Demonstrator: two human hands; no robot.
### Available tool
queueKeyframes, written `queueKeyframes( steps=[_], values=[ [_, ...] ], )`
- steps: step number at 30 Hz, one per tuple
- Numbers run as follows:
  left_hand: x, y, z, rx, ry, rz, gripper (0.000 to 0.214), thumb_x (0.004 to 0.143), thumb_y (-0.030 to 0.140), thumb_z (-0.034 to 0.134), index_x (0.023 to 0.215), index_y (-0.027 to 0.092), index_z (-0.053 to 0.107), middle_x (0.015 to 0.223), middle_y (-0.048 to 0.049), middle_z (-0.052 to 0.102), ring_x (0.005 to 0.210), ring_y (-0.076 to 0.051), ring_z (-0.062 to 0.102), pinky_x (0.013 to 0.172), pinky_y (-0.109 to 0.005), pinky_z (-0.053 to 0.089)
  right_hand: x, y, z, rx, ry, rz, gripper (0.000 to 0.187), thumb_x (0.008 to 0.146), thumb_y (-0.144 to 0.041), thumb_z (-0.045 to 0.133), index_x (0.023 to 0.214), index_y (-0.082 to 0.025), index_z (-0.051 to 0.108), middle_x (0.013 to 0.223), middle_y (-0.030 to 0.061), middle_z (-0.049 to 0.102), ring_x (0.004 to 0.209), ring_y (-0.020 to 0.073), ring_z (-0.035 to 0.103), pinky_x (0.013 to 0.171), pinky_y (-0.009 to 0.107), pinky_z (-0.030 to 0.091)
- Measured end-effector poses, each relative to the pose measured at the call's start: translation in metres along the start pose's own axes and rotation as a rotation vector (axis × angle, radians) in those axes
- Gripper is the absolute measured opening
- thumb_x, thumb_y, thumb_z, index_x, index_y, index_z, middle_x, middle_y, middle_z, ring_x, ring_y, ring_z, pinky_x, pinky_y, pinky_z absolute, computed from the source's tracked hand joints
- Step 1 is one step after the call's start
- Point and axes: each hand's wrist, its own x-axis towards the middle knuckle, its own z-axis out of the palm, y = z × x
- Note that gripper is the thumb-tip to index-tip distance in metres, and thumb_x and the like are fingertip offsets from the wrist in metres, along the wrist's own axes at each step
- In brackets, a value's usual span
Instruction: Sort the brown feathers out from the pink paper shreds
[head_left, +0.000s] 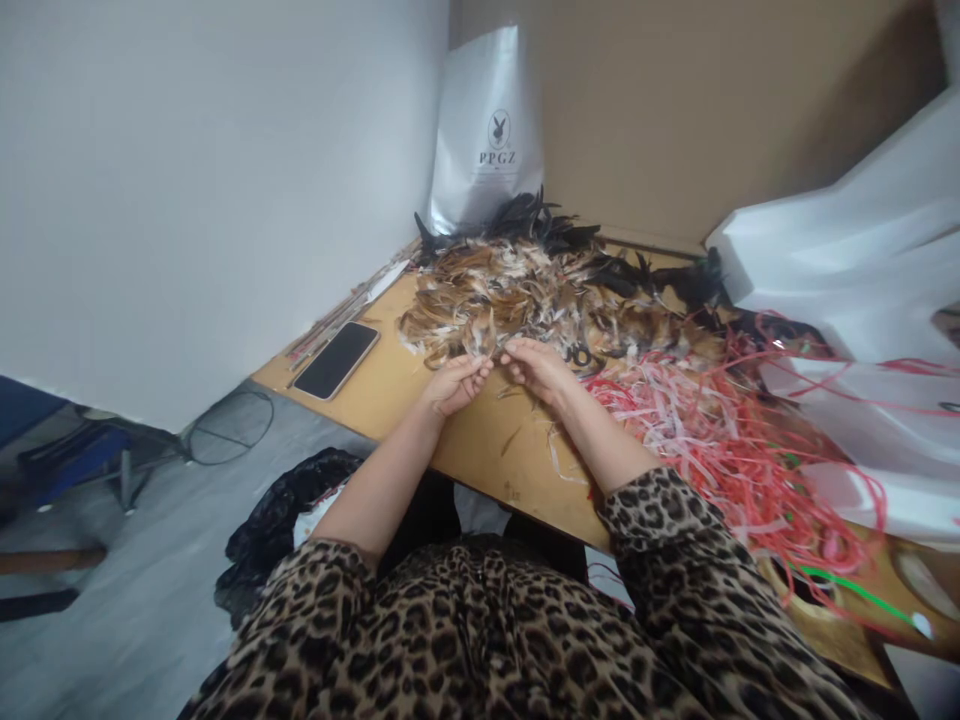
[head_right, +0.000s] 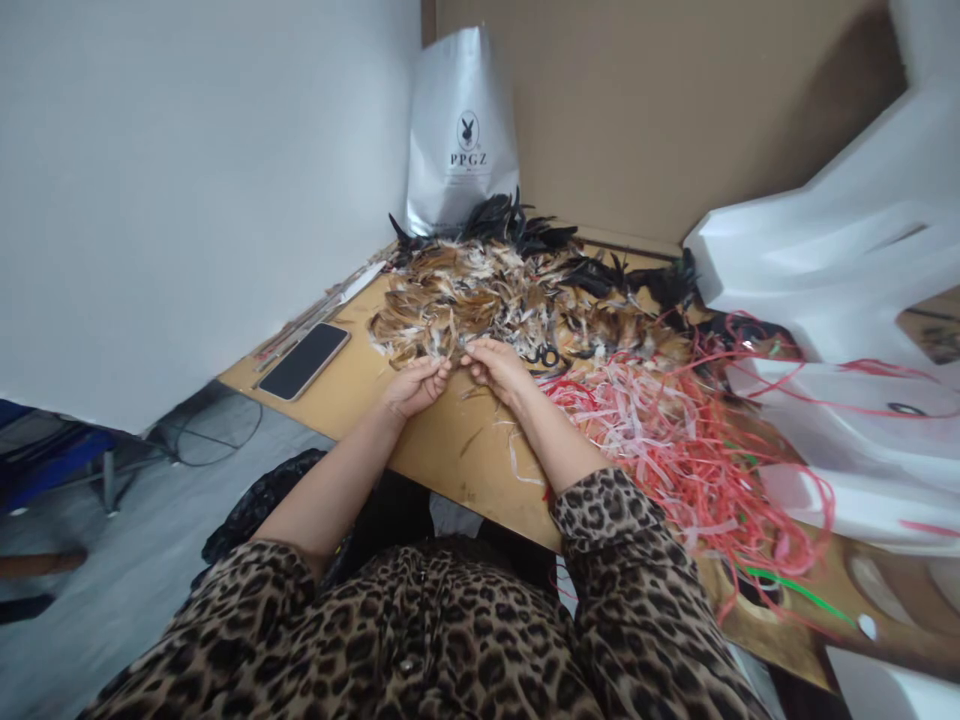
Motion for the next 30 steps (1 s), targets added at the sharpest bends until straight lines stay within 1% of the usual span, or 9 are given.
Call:
queueKeyframes(
  steps=[5,8,11,15,18,23,25,28,30],
  values=[
    [-0.001,-0.001,0.000,-0.002,-0.051,-0.011,0.005,0.070,0.011,0.065,0.074,0.008,0.063,0.071,-0.0038,0.063,0.057,-0.003,0.055,0.053,-0.011,0.045,-0.003,-0.001,0.000,-0.049,-0.111,0.011,0.028,0.058,-0.034,0.073,0.071,-0.015,0.058,0.056,-0.0037,0.053,0.040,0.0025,0.034,0.038,0.018,0.017],
    [-0.001,-0.002,-0.002,0.029,-0.094,-0.024,0.009,0.069,0.012,0.066,0.077,0.007,0.064,0.071,-0.0037,0.063,0.057,-0.003,0.056,0.053,-0.011,0.045,-0.003,0.002,0.001,-0.058,-0.159,-0.009,0.027,0.060,-0.033,0.073,0.074,-0.015,0.059,0.059,-0.0029,0.054,0.041,0.0021,0.033,0.039,0.018,0.016],
    [0.000,-0.002,-0.003,0.060,-0.116,-0.040,0.011,0.069,0.012,0.066,0.079,0.008,0.064,0.071,-0.0036,0.064,0.057,-0.003,0.056,0.054,-0.011,0.045,-0.002,0.005,0.001,-0.060,-0.181,-0.028,0.026,0.059,-0.032,0.074,0.069,-0.015,0.057,0.059,-0.0017,0.056,0.042,0.0026,0.034,0.040,0.018,0.018],
    [0.001,-0.002,-0.002,0.088,-0.065,-0.030,0.012,0.070,0.015,0.066,0.080,0.009,0.064,0.073,-0.0041,0.066,0.058,-0.004,0.058,0.054,-0.012,0.045,-0.002,0.005,0.002,-0.094,-0.133,-0.083,0.027,0.059,-0.033,0.074,0.063,-0.015,0.054,0.051,-0.0037,0.051,0.041,0.0034,0.032,0.041,0.019,0.018],
    [0.001,-0.004,0.001,0.158,-0.012,0.016,0.018,0.069,0.019,0.068,0.084,0.009,0.064,0.079,-0.0060,0.068,0.062,-0.005,0.061,0.055,-0.013,0.045,-0.001,0.005,0.002,-0.166,-0.055,-0.133,0.026,0.060,-0.035,0.072,0.063,-0.016,0.055,0.046,-0.0058,0.046,0.040,0.0040,0.031,0.042,0.020,0.018],
    [0.001,-0.007,0.005,0.294,0.030,0.065,0.024,0.066,0.027,0.070,0.082,0.009,0.064,0.078,-0.0065,0.068,0.061,-0.006,0.061,0.054,-0.015,0.044,0.000,0.006,0.004,-0.381,0.119,-0.286,0.022,0.060,-0.034,0.068,0.064,-0.015,0.057,0.057,-0.0030,0.054,0.051,0.0068,0.042,0.051,0.022,0.032],
    [0.001,-0.008,0.007,0.312,0.042,0.075,0.025,0.065,0.028,0.071,0.080,0.009,0.064,0.077,-0.0063,0.068,0.060,-0.006,0.061,0.053,-0.015,0.043,0.001,0.007,0.005,-0.468,0.160,-0.324,0.020,0.061,-0.033,0.066,0.063,-0.015,0.057,0.058,-0.0028,0.054,0.052,0.0073,0.042,0.053,0.022,0.033],
    [0.001,-0.008,0.009,0.317,0.064,0.089,0.026,0.063,0.029,0.072,0.076,0.009,0.063,0.073,-0.0053,0.067,0.057,-0.006,0.060,0.051,-0.015,0.041,0.002,0.008,0.006,-0.550,0.189,-0.358,0.018,0.061,-0.032,0.063,0.062,-0.016,0.056,0.056,-0.0033,0.052,0.050,0.0077,0.039,0.051,0.023,0.031],
    [0.001,-0.008,0.009,0.310,0.075,0.094,0.025,0.062,0.028,0.073,0.074,0.009,0.063,0.069,-0.0036,0.066,0.054,-0.005,0.058,0.049,-0.015,0.040,0.002,0.008,0.007,-0.565,0.171,-0.369,0.018,0.062,-0.032,0.063,0.062,-0.016,0.055,0.056,-0.0032,0.052,0.050,0.0080,0.040,0.052,0.023,0.032]
  ],
)
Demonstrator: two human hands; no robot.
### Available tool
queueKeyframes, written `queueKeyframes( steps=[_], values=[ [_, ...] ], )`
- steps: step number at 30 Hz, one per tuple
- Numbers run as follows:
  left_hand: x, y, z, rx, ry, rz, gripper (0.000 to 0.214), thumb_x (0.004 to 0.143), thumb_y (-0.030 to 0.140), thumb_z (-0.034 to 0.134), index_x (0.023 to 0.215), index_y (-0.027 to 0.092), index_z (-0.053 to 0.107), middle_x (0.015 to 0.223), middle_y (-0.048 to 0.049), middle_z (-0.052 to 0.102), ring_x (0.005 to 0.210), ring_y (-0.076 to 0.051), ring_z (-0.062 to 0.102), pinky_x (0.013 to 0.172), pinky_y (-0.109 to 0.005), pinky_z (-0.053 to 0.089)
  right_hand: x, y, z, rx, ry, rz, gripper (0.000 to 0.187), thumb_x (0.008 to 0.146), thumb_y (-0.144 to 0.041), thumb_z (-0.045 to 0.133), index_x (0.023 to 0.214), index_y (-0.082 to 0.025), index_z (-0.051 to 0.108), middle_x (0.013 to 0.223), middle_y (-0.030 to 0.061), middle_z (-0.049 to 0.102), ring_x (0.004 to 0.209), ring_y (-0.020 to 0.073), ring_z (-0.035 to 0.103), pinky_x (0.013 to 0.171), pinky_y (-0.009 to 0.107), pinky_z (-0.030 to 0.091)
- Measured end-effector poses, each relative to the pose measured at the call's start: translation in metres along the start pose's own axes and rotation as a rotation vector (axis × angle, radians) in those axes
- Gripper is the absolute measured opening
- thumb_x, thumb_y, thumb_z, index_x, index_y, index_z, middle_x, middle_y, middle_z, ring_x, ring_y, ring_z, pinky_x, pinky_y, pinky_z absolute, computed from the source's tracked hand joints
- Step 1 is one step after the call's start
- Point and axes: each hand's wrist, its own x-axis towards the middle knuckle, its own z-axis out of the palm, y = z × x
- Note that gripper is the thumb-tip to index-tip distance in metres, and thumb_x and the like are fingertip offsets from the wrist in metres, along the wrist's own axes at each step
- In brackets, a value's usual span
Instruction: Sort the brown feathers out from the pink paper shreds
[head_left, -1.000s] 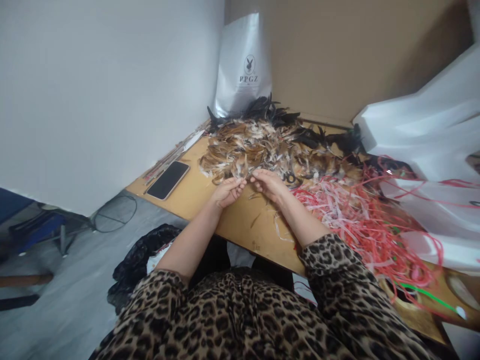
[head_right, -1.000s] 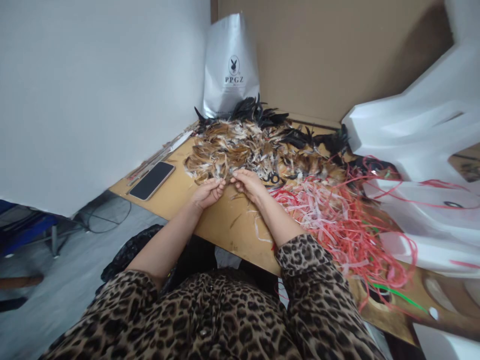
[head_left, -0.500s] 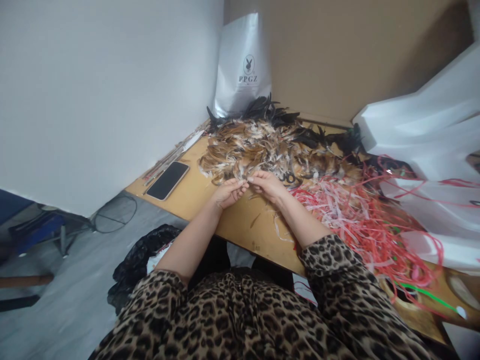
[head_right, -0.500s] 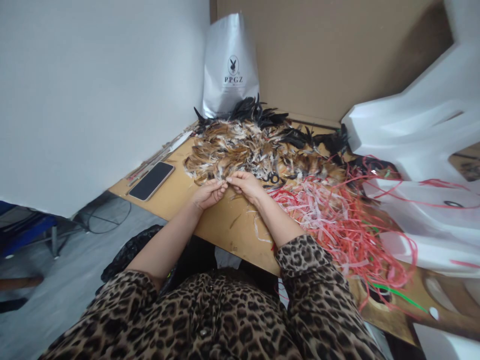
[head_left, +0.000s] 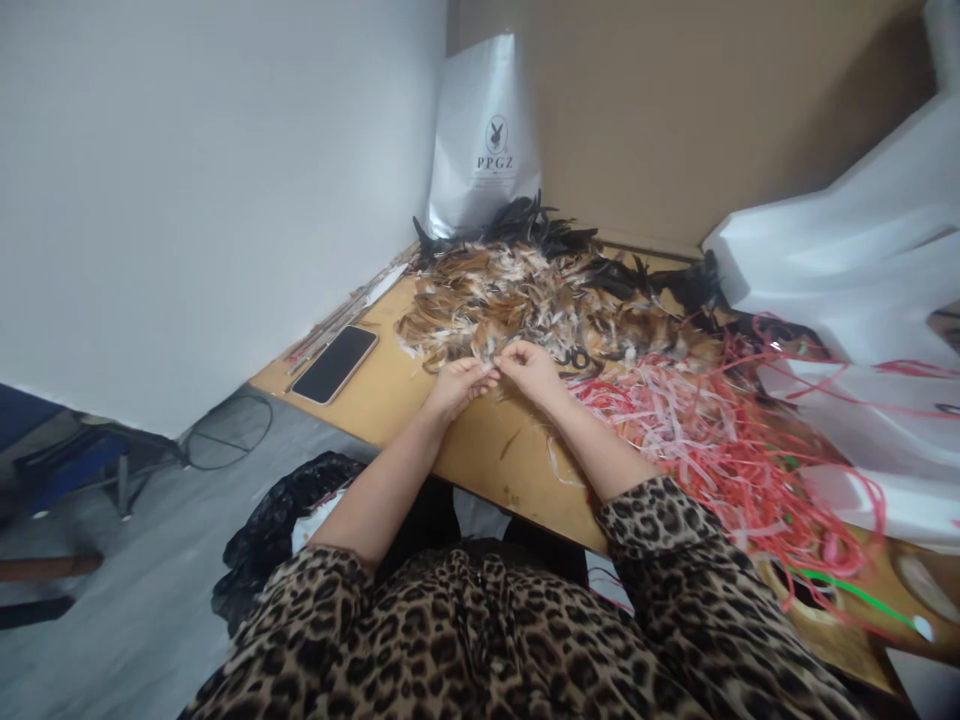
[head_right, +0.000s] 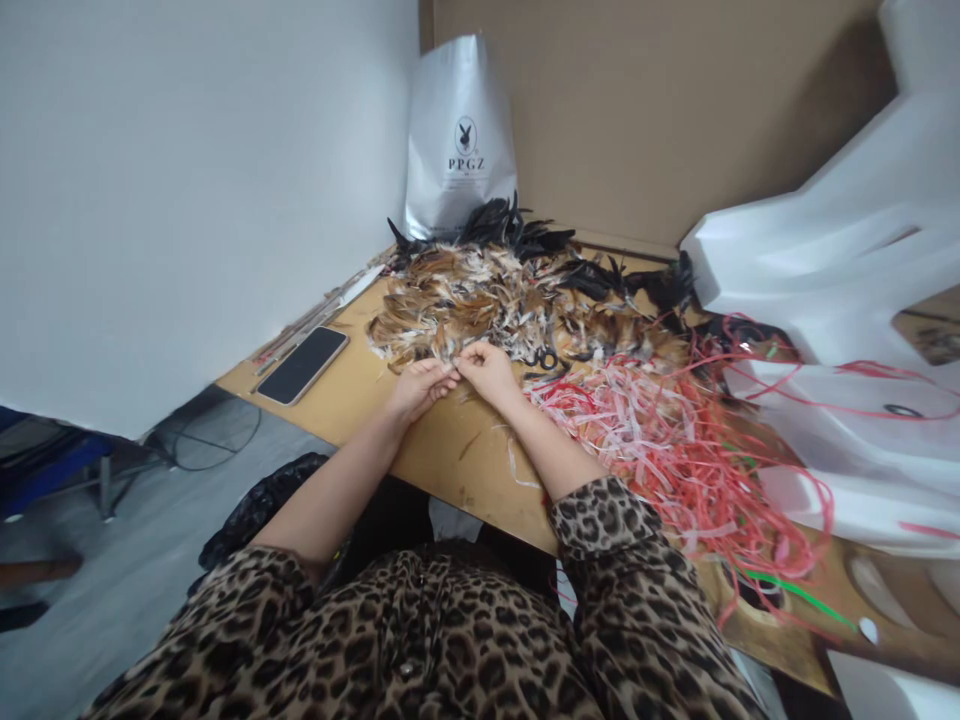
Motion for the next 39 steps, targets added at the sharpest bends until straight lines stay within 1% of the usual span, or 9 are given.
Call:
queueKeyframes(
  steps=[7,10,12,15,23,30,34,37,39],
  values=[
    [0.001,-0.002,-0.007,-0.074,-0.071,-0.020,0.021,0.063,0.025,0.072,0.069,0.009,0.060,0.061,0.0006,0.059,0.047,-0.001,0.050,0.047,-0.012,0.037,-0.001,-0.003,-0.003,0.188,-0.179,0.040,0.024,0.060,-0.035,0.069,0.071,-0.016,0.058,0.066,-0.0016,0.060,0.060,0.0101,0.051,0.064,0.025,0.040],
    [0.001,0.000,-0.009,-0.101,-0.101,-0.050,0.021,0.062,0.023,0.073,0.070,0.008,0.060,0.060,0.0009,0.058,0.047,0.000,0.049,0.047,-0.011,0.037,-0.002,-0.005,-0.006,0.247,-0.244,0.044,0.026,0.059,-0.033,0.070,0.075,-0.016,0.059,0.068,-0.0020,0.060,0.062,0.0098,0.052,0.066,0.025,0.040],
    [0.000,0.001,-0.009,-0.111,-0.121,-0.072,0.021,0.062,0.023,0.073,0.070,0.008,0.060,0.059,0.0010,0.057,0.047,0.000,0.048,0.047,-0.010,0.036,-0.002,-0.007,-0.009,0.234,-0.262,0.042,0.024,0.061,-0.033,0.070,0.074,-0.016,0.059,0.066,-0.0026,0.059,0.060,0.0088,0.051,0.064,0.023,0.038],
    [-0.001,0.002,-0.009,-0.119,-0.134,-0.084,0.020,0.062,0.023,0.073,0.069,0.008,0.060,0.059,0.0009,0.057,0.047,-0.001,0.048,0.046,-0.011,0.036,-0.002,-0.008,-0.012,0.166,-0.258,0.037,0.023,0.062,-0.035,0.069,0.070,-0.016,0.058,0.062,-0.0033,0.057,0.056,0.0079,0.046,0.059,0.022,0.036],
    [-0.001,0.002,-0.006,-0.010,-0.048,-0.058,0.024,0.064,0.026,0.071,0.080,0.009,0.064,0.075,-0.0059,0.067,0.057,-0.005,0.058,0.053,-0.015,0.043,0.000,-0.001,-0.007,0.162,-0.161,0.052,0.027,0.060,-0.039,0.070,0.067,-0.016,0.058,0.062,-0.0024,0.057,0.056,0.0086,0.046,0.059,0.023,0.036],
    [-0.002,0.002,0.000,0.109,-0.013,-0.002,0.023,0.061,0.029,0.073,0.069,0.009,0.064,0.064,-0.0038,0.064,0.051,-0.006,0.055,0.050,-0.018,0.040,-0.001,0.001,-0.003,0.165,-0.138,0.053,0.023,0.061,-0.035,0.068,0.065,-0.015,0.058,0.058,-0.0030,0.055,0.055,0.0079,0.045,0.058,0.023,0.034],
    [-0.002,0.003,0.000,0.162,0.005,0.045,0.024,0.061,0.032,0.072,0.065,0.010,0.063,0.057,-0.0027,0.062,0.047,-0.005,0.053,0.047,-0.017,0.038,0.000,0.001,-0.006,0.174,-0.143,0.068,0.023,0.064,-0.037,0.065,0.065,-0.016,0.058,0.058,-0.0027,0.055,0.054,0.0083,0.044,0.057,0.024,0.035],
    [-0.002,0.004,-0.002,0.126,0.051,0.062,0.025,0.062,0.033,0.072,0.067,0.010,0.063,0.058,-0.0021,0.061,0.047,-0.004,0.051,0.046,-0.016,0.038,0.005,0.006,-0.013,0.068,-0.107,0.044,0.022,0.066,-0.038,0.063,0.068,-0.016,0.060,0.062,-0.0012,0.057,0.055,0.0094,0.045,0.058,0.024,0.036],
    [-0.001,0.005,-0.004,0.060,0.092,0.082,0.024,0.061,0.032,0.072,0.070,0.011,0.063,0.063,-0.0021,0.063,0.050,-0.004,0.052,0.048,-0.015,0.039,0.008,0.011,-0.019,-0.124,-0.099,-0.034,0.018,0.068,-0.034,0.061,0.071,-0.016,0.062,0.065,0.0006,0.059,0.058,0.0112,0.048,0.061,0.026,0.038]
  ],
)
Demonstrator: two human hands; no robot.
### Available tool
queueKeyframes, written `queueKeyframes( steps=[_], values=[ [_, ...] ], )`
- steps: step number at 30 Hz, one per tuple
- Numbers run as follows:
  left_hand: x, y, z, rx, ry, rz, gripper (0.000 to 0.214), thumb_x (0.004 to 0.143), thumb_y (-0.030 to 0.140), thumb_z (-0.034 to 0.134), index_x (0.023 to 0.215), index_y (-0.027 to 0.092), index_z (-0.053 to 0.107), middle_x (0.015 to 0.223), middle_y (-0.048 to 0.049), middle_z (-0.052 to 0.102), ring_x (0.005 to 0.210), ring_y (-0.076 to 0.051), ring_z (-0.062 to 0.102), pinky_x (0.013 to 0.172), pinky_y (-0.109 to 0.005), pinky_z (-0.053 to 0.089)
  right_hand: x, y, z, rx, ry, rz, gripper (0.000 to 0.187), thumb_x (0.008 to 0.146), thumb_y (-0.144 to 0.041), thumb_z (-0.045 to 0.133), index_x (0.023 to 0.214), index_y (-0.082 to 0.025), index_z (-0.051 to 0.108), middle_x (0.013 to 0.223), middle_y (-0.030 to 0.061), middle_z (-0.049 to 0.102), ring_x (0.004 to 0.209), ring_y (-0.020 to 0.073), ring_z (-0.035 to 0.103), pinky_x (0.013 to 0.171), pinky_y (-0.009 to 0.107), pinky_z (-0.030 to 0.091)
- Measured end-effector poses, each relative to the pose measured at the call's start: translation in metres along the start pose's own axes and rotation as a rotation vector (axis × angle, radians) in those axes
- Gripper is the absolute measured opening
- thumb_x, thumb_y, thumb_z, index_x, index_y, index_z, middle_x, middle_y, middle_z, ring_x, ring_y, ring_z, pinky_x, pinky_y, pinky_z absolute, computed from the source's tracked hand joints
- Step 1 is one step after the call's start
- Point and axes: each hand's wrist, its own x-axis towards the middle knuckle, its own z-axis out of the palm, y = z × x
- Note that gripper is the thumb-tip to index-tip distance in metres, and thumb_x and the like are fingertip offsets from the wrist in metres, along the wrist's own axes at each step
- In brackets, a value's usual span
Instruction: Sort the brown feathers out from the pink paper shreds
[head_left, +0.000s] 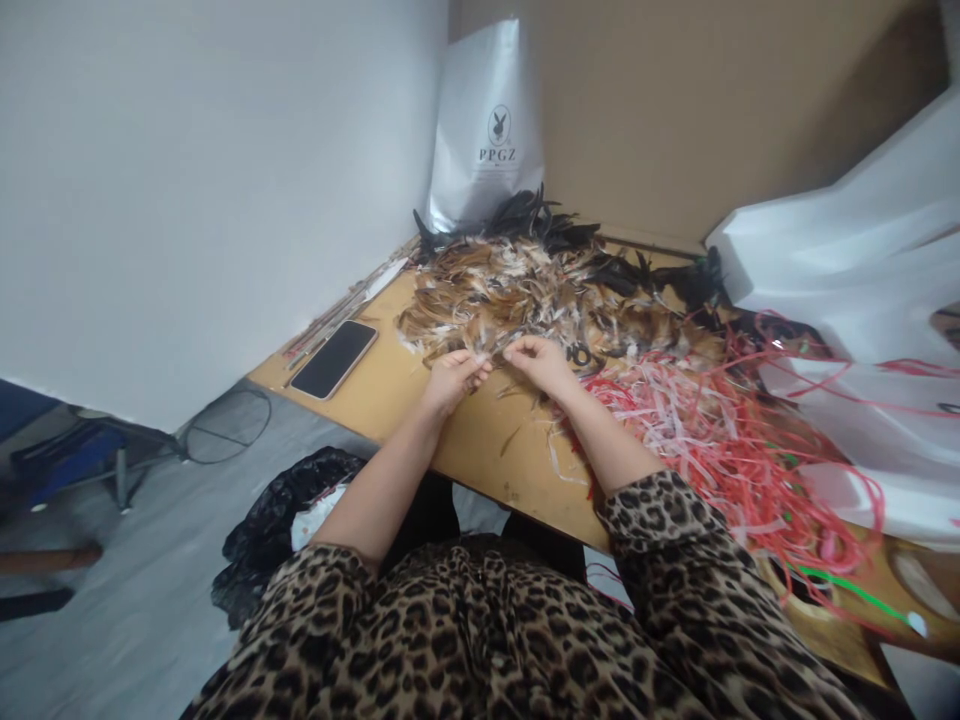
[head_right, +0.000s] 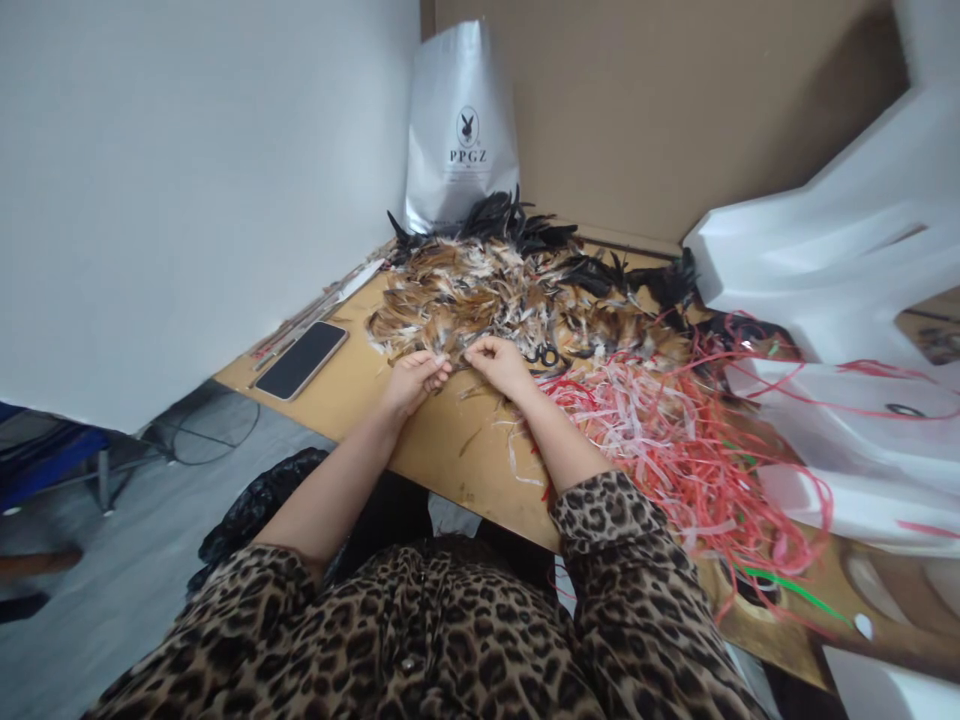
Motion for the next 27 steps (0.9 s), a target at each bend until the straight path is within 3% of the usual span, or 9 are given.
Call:
queueKeyframes(
  steps=[5,10,20,27],
  values=[
    [0.002,0.003,-0.003,-0.120,0.084,0.019,0.022,0.063,0.027,0.070,0.078,0.011,0.064,0.069,-0.0021,0.065,0.052,-0.003,0.053,0.049,-0.014,0.039,-0.002,0.011,-0.003,-0.561,-0.033,-0.232,0.015,0.073,-0.024,0.055,0.081,-0.018,0.066,0.083,0.0061,0.061,0.078,0.0174,0.054,0.072,0.029,0.040],
    [0.002,0.005,-0.001,-0.145,0.108,0.003,0.019,0.065,0.024,0.069,0.077,0.011,0.063,0.070,-0.0024,0.065,0.053,-0.003,0.053,0.049,-0.014,0.038,-0.008,0.012,0.006,-0.806,-0.068,-0.277,0.018,0.078,-0.022,0.048,0.084,-0.020,0.065,0.091,0.0083,0.059,0.087,0.0195,0.053,0.070,0.028,0.039],
    [0.004,0.004,-0.006,-0.156,0.127,0.049,0.017,0.065,0.023,0.069,0.078,0.011,0.065,0.093,-0.0076,0.068,0.060,-0.003,0.056,0.052,-0.014,0.041,-0.002,-0.011,-0.018,-0.608,-0.156,-0.354,0.011,0.069,-0.017,0.051,0.075,-0.017,0.060,0.076,0.0037,0.055,0.069,0.0141,0.050,0.066,0.025,0.038],
    [0.002,0.002,-0.006,-0.098,-0.019,-0.013,0.022,0.064,0.027,0.070,0.078,0.010,0.065,0.101,-0.0115,0.066,0.064,-0.006,0.061,0.053,-0.015,0.043,-0.006,-0.031,-0.030,-0.540,-0.176,-0.395,0.009,0.066,-0.015,0.050,0.072,-0.016,0.057,0.078,0.0045,0.055,0.067,0.0133,0.050,0.065,0.025,0.039]
  ],
)
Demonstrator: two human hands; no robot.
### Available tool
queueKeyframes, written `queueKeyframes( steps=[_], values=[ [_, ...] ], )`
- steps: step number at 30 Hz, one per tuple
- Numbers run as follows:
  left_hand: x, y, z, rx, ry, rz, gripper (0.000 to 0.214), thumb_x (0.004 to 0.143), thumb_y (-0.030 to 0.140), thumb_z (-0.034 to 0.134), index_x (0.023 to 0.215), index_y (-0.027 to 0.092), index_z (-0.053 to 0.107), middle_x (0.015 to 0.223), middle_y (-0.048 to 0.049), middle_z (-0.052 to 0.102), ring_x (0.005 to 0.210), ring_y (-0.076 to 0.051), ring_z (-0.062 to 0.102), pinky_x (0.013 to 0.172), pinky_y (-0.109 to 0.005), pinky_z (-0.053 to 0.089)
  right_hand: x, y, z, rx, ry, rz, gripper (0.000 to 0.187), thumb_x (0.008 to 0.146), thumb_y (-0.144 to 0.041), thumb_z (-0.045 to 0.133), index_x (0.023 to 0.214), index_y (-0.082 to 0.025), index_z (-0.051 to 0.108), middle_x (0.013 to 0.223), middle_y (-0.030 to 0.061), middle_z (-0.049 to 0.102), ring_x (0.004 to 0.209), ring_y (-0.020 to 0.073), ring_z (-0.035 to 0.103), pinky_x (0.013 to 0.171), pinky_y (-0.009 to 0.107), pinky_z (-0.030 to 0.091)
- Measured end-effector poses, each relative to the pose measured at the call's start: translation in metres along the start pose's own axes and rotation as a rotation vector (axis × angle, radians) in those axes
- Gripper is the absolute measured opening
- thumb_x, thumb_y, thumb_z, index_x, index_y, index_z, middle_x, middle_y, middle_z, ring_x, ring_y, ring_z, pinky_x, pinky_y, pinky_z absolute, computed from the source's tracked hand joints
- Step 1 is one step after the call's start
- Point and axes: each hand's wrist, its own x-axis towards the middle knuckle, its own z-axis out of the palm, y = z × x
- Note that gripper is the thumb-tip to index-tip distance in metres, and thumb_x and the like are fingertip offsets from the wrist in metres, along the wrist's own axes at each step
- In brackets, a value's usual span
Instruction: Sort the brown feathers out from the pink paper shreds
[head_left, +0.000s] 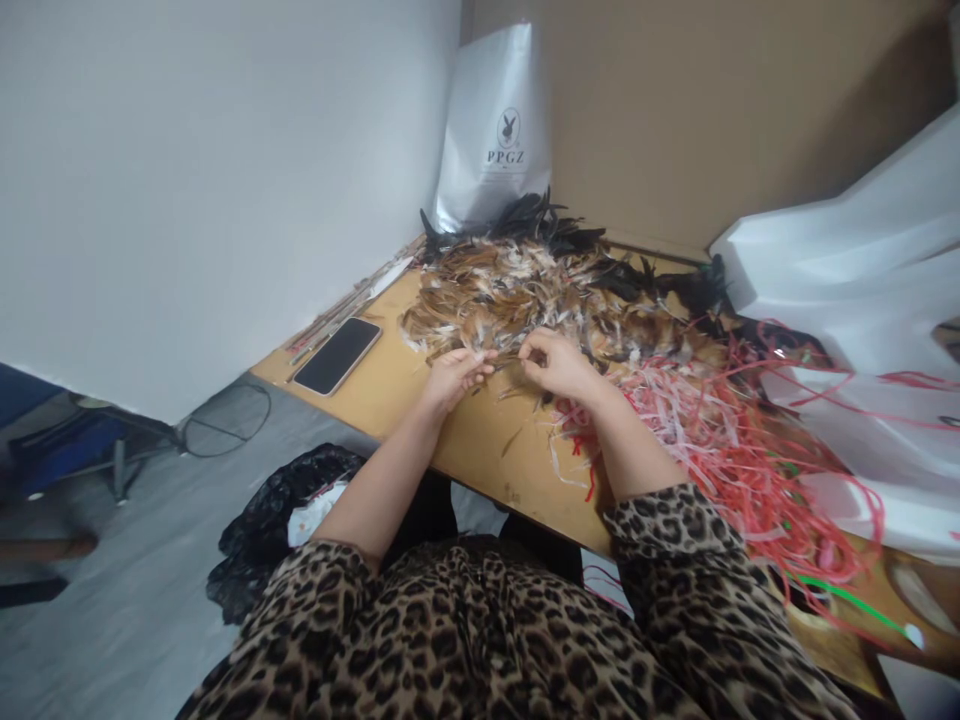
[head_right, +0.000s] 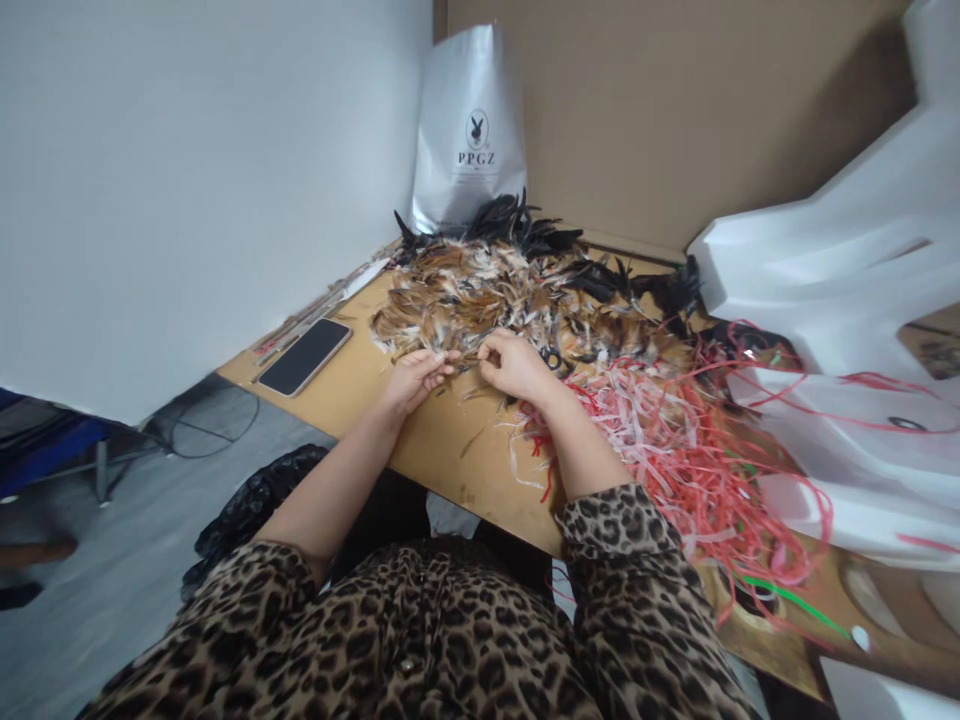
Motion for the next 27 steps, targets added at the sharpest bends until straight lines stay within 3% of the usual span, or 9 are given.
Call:
queueKeyframes(
  steps=[9,18,23,27],
  values=[
    [0.000,-0.003,0.001,0.015,-0.057,-0.056,0.021,0.063,0.025,0.073,0.074,0.009,0.065,0.075,-0.0074,0.068,0.057,-0.005,0.059,0.053,-0.014,0.044,0.000,0.002,0.003,0.122,0.050,0.054,0.006,0.067,-0.018,0.053,0.071,-0.016,0.058,0.077,0.0036,0.055,0.064,0.0123,0.050,0.064,0.026,0.040],
    [0.002,-0.002,0.001,-0.131,0.005,0.008,0.014,0.066,0.019,0.070,0.074,0.009,0.065,0.073,-0.0053,0.067,0.061,-0.005,0.060,0.058,-0.014,0.046,0.003,-0.005,0.026,0.689,0.062,0.475,0.034,0.062,-0.045,0.068,0.077,-0.016,0.062,0.067,-0.0002,0.060,0.058,0.0095,0.048,0.060,0.025,0.038],
    [0.000,-0.004,0.005,-0.047,-0.032,-0.017,0.019,0.065,0.022,0.071,0.077,0.008,0.066,0.074,-0.0065,0.068,0.062,-0.007,0.061,0.061,-0.017,0.046,0.005,-0.009,0.040,0.923,0.119,0.514,0.030,0.059,-0.040,0.071,0.073,-0.015,0.064,0.069,-0.0001,0.063,0.062,0.0097,0.052,0.066,0.025,0.040],
    [-0.001,-0.004,0.006,-0.020,-0.042,-0.041,0.021,0.065,0.023,0.071,0.078,0.008,0.066,0.075,-0.0069,0.068,0.062,-0.007,0.061,0.061,-0.017,0.046,0.005,-0.008,0.041,0.917,0.146,0.504,0.024,0.058,-0.037,0.071,0.068,-0.016,0.064,0.067,0.0004,0.064,0.062,0.0110,0.054,0.067,0.026,0.041]
  ],
)
